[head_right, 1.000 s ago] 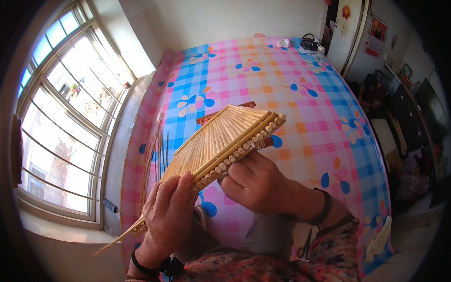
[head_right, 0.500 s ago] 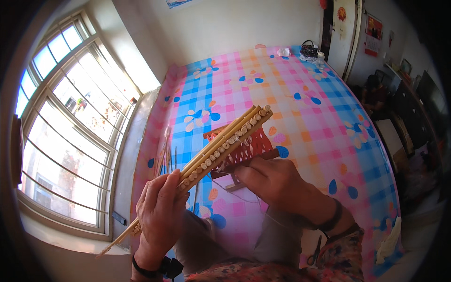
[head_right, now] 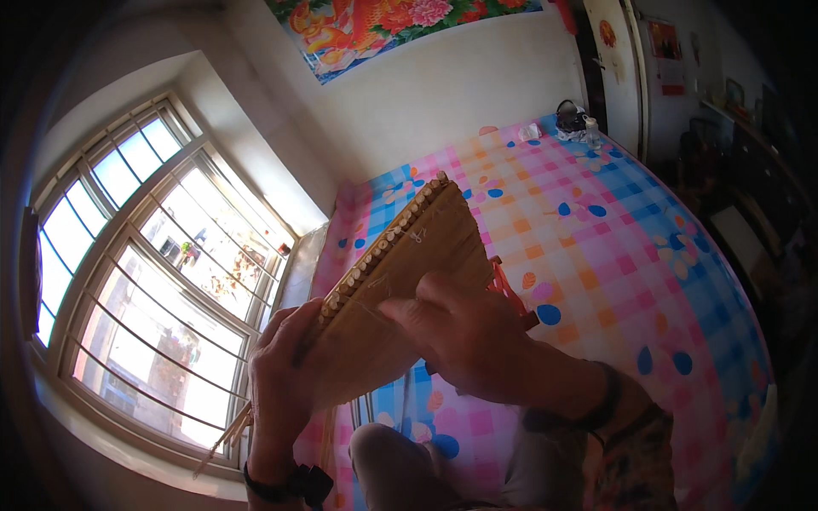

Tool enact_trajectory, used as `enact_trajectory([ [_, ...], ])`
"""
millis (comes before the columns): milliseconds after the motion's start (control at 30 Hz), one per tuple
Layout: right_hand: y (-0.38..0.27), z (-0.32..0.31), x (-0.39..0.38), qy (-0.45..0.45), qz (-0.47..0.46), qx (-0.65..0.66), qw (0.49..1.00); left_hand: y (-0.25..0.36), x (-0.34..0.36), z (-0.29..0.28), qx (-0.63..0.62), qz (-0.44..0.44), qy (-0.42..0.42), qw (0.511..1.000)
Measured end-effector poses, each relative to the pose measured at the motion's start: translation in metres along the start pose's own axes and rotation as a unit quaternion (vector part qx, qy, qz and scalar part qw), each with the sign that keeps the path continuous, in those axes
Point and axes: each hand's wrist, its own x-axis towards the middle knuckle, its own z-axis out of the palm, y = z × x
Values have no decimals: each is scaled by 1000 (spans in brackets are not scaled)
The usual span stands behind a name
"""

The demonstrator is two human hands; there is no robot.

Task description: The person weaves thin bamboo strips together by threading a white string through holes in the strips and tying knots to secure them into a flat screen.

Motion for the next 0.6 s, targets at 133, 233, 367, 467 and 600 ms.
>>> enact_trajectory([
  [133, 6, 9, 0, -14, 6, -26, 1000, -3, 2, 2, 7, -12, -7, 1000],
  [233, 8, 12, 1, -13, 7, -27, 1000, -11, 4, 4, -3, -18, -13, 1000],
  [367, 10, 12, 1, -50, 10, -20, 999, -12, 5, 5, 15, 3, -21, 1000],
  [467, 12, 13, -1, -59, 11, -21, 998, -12, 7, 6, -6, -13, -16, 1000],
  [600, 13, 12, -1, -84, 34, 5, 996, -12, 8, 6, 0, -21, -31, 999],
])
